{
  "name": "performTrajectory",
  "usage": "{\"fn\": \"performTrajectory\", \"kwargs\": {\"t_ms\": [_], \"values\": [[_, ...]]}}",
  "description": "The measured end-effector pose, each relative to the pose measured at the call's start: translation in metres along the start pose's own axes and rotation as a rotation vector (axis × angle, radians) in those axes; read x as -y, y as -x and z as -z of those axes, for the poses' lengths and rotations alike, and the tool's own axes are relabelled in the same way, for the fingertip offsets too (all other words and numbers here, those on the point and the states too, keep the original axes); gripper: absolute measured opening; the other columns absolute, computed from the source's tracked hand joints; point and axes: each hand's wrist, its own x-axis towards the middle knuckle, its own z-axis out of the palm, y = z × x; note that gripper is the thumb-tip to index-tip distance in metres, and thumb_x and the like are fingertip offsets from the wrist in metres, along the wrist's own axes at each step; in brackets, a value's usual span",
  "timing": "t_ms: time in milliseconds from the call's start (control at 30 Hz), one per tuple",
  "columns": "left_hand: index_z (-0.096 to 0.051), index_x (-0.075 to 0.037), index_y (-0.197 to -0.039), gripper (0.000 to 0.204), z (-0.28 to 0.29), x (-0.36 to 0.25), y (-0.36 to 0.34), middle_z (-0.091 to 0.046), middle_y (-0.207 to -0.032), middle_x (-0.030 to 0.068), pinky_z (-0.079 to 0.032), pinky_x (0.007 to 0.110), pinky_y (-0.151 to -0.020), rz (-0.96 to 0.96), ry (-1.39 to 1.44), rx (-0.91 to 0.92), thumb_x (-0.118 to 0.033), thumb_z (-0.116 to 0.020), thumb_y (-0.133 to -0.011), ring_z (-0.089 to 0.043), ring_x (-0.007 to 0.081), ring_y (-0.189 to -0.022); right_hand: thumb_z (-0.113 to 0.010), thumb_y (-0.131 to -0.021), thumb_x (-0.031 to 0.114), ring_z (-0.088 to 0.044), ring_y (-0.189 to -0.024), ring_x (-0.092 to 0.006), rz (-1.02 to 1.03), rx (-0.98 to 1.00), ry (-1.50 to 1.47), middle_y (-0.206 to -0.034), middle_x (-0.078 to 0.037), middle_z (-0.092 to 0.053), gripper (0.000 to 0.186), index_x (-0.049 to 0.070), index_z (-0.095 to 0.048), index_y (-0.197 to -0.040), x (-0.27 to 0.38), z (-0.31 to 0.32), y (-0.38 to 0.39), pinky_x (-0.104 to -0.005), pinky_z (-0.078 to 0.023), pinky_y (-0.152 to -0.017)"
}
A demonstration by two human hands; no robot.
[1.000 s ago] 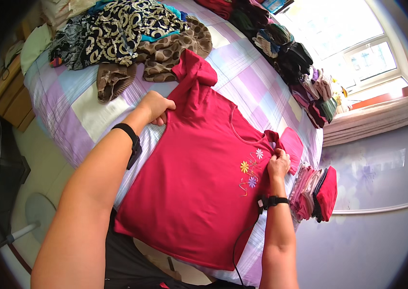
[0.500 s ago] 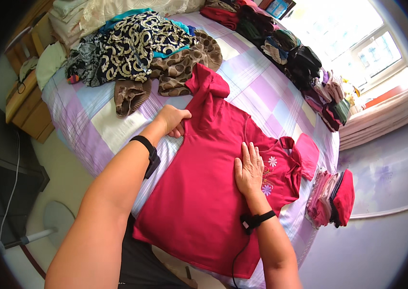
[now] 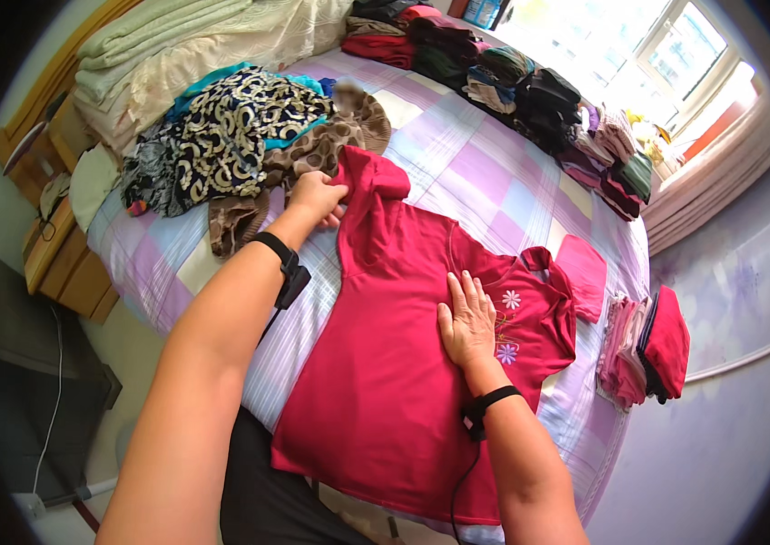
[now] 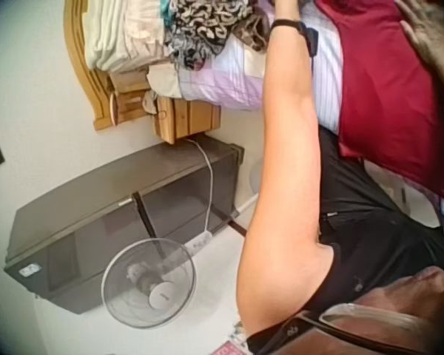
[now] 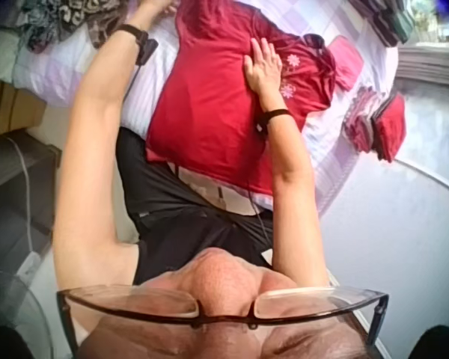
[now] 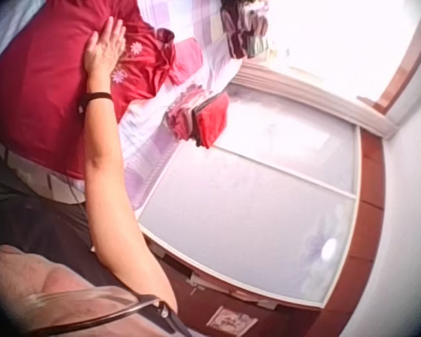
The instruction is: Folding various items of clothing on a bed.
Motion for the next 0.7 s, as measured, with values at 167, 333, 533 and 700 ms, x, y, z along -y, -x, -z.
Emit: {"fn": "performTrajectory", "kwargs": {"t_ms": [167,333,533,700], "values": [[-0.064,-0.002,-0.126,0.036,0.012,0.005,-0.008,-0.073,-0.072,0.0127,-0.048,0.031,-0.039,-0.154,0.248,-0.177,-0.011,-0.063,-0.091,-0.065,0.0181,-0.046,-0.048,-0.100,0.044,-0.029,-0.152,-0.0312,-0.014,0.007,-0.006,-0.164,-0.011,-0.033,0.063,0.020,-0.037,-0.158,-0.002,0.002,0.000,-0.0479,-0.022,-0.124],[-0.070,-0.009,-0.121,0.026,0.082,-0.017,0.009,-0.076,-0.087,0.0094,-0.048,0.025,-0.043,-0.314,0.302,-0.322,-0.015,-0.060,-0.097,-0.068,0.0137,-0.054,-0.049,-0.100,0.044,-0.028,-0.152,-0.0304,-0.027,0.008,-0.011,-0.164,-0.010,-0.033,0.064,0.021,-0.036,-0.158,-0.004,0.005,0.000,-0.0476,-0.021,-0.124],[-0.071,-0.007,-0.122,0.029,0.145,-0.015,0.026,-0.075,-0.103,0.0096,-0.054,0.024,-0.049,-0.358,0.407,-0.438,-0.010,-0.056,-0.098,-0.075,0.0191,-0.069,-0.050,-0.099,0.043,-0.029,-0.152,-0.0293,-0.026,-0.014,0.000,-0.164,-0.010,-0.034,0.064,0.023,-0.037,-0.158,-0.007,-0.001,0.001,-0.0466,-0.021,-0.124],[-0.068,-0.004,-0.119,0.028,0.160,0.005,0.024,-0.071,-0.109,0.0121,-0.057,0.023,-0.053,-0.316,0.509,-0.418,-0.006,-0.054,-0.095,-0.077,0.0228,-0.079,-0.050,-0.099,0.043,-0.030,-0.151,-0.0291,-0.037,-0.014,-0.018,-0.163,-0.009,-0.034,0.063,0.024,-0.038,-0.157,-0.003,0.003,0.001,-0.0462,-0.021,-0.124]]}}
